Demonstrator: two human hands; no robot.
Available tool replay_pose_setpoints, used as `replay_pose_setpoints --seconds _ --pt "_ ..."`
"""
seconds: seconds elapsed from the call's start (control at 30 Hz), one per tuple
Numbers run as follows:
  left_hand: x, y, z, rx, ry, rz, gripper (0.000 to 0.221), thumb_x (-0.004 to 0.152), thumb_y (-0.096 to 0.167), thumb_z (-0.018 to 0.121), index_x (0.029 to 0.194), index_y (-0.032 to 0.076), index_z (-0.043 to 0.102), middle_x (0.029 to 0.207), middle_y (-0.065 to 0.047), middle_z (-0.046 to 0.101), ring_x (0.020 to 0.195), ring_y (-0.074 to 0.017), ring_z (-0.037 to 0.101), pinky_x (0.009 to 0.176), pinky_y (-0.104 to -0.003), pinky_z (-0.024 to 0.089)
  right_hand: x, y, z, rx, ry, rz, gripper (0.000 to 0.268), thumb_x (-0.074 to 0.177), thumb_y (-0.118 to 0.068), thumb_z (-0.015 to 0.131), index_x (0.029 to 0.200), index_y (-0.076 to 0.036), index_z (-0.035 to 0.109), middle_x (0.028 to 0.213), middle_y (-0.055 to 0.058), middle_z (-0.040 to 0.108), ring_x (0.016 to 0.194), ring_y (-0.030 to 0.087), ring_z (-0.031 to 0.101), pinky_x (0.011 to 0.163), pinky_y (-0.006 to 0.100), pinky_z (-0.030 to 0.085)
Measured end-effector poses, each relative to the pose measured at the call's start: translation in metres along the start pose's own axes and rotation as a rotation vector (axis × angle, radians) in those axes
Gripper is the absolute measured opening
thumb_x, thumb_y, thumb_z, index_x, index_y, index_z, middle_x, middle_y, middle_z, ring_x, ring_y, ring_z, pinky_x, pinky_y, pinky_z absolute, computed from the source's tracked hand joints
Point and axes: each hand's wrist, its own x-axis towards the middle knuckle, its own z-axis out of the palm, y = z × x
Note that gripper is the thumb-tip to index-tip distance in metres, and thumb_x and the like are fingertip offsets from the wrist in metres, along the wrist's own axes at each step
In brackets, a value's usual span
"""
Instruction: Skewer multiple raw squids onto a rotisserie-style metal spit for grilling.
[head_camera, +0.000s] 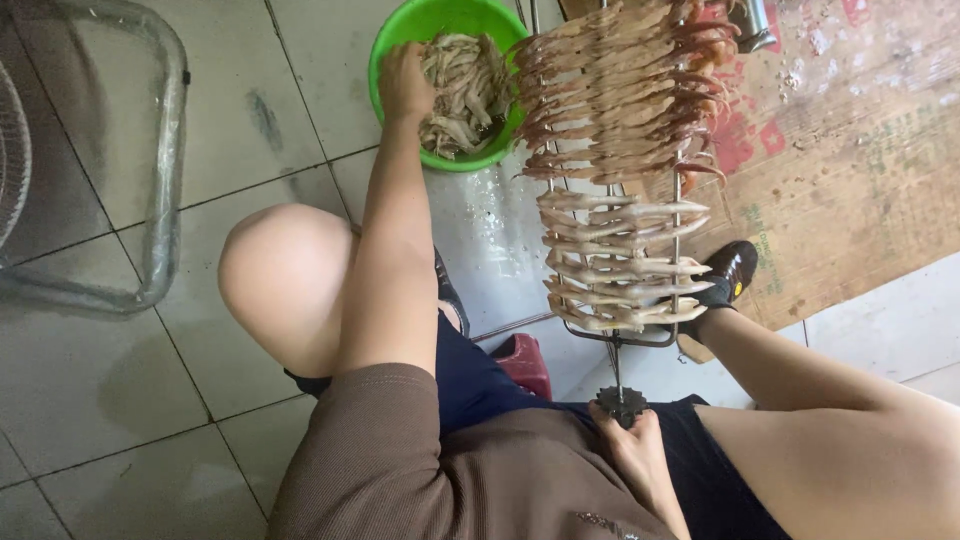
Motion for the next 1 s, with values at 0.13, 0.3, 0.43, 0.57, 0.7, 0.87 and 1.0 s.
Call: replay_pose_setpoints --seconds 0.13,0.3,0.43,0.57,0.7,0.87,1.0 --pt "0.0 0.048 -0.037 -0.188 -0.425 -0.07 0.022 0.099 0.004 0.054 0.112 0.006 0.072 0.117 -0.015 0.071 0.105 -0.0311 0.069 0.093 -0.047 0.056 0.001 -0.002 0.001 0.013 0.004 -0.002 0.023 0.089 -0.019 0.075 0.081 0.003 0.075 0.07 0.0 0.068 0.066 0.009 0.054 0.057 0.032 0.045" --pt "-0.01 0.06 0.006 0.049 -0.636 -0.111 0.027 0.106 0.006 0.045 0.101 0.001 0.071 0.104 -0.018 0.072 0.095 -0.0286 0.072 0.079 -0.044 0.059 0.029 0.049 -0.007 -0.058 0.039 -0.273 0.022 0.081 -0.016 0.079 0.093 0.001 0.075 0.087 0.005 0.078 0.091 0.011 0.068 0.086 0.031 0.052" --pt "-0.01 0.053 0.0 0.158 -0.577 -0.111 0.025 0.108 0.014 0.047 0.115 0.001 0.067 0.105 -0.02 0.071 0.092 -0.0295 0.071 0.075 -0.045 0.058 0.031 0.048 -0.001 -0.037 0.041 -0.188 0.019 0.081 -0.014 0.078 0.091 0.001 0.075 0.085 0.008 0.08 0.087 0.014 0.07 0.082 0.032 0.055" --pt "-0.009 0.037 0.02 0.022 -0.438 -0.059 0.03 0.098 0.022 0.059 0.12 0.003 0.064 0.106 -0.018 0.069 0.093 -0.0309 0.067 0.079 -0.047 0.053 0.027 0.055 -0.003 -0.22 0.101 -0.173 0.026 0.088 -0.022 0.077 0.085 0.004 0.074 0.064 0.012 0.07 0.065 0.013 0.059 0.061 0.034 0.051" --pt "0.042 0.04 0.018 -0.892 -0.401 -0.228 0.033 0.101 0.019 0.054 0.131 0.005 0.057 0.103 -0.012 0.071 0.087 -0.0213 0.071 0.077 -0.039 0.058 0.045 0.114 -0.015 -0.368 0.24 -0.235 0.028 0.08 -0.029 0.081 0.09 -0.003 0.076 0.057 0.011 0.07 0.054 0.014 0.066 0.055 0.032 0.053" --pt "0.124 0.092 -0.066 -1.396 -0.222 -0.296 0.041 0.109 0.031 0.05 0.144 0.011 0.057 0.09 -0.002 0.066 0.064 -0.0097 0.055 0.053 -0.028 0.046 0.114 0.27 -0.038 -0.327 0.363 -0.552 0.039 0.066 -0.031 0.084 0.1 -0.014 0.077 0.074 0.006 0.078 0.071 0.014 0.076 0.066 0.028 0.059" --pt "0.18 0.093 -0.111 -1.583 -0.207 -0.179 0.028 0.111 0.021 0.049 0.131 0.007 0.063 0.087 0.0 0.064 0.066 -0.0084 0.054 0.054 -0.026 0.044 0.179 0.36 -0.049 -0.42 0.368 -0.601 0.062 0.059 -0.035 0.09 0.116 -0.017 0.074 0.09 0.006 0.082 0.082 0.017 0.081 0.075 0.03 0.062"
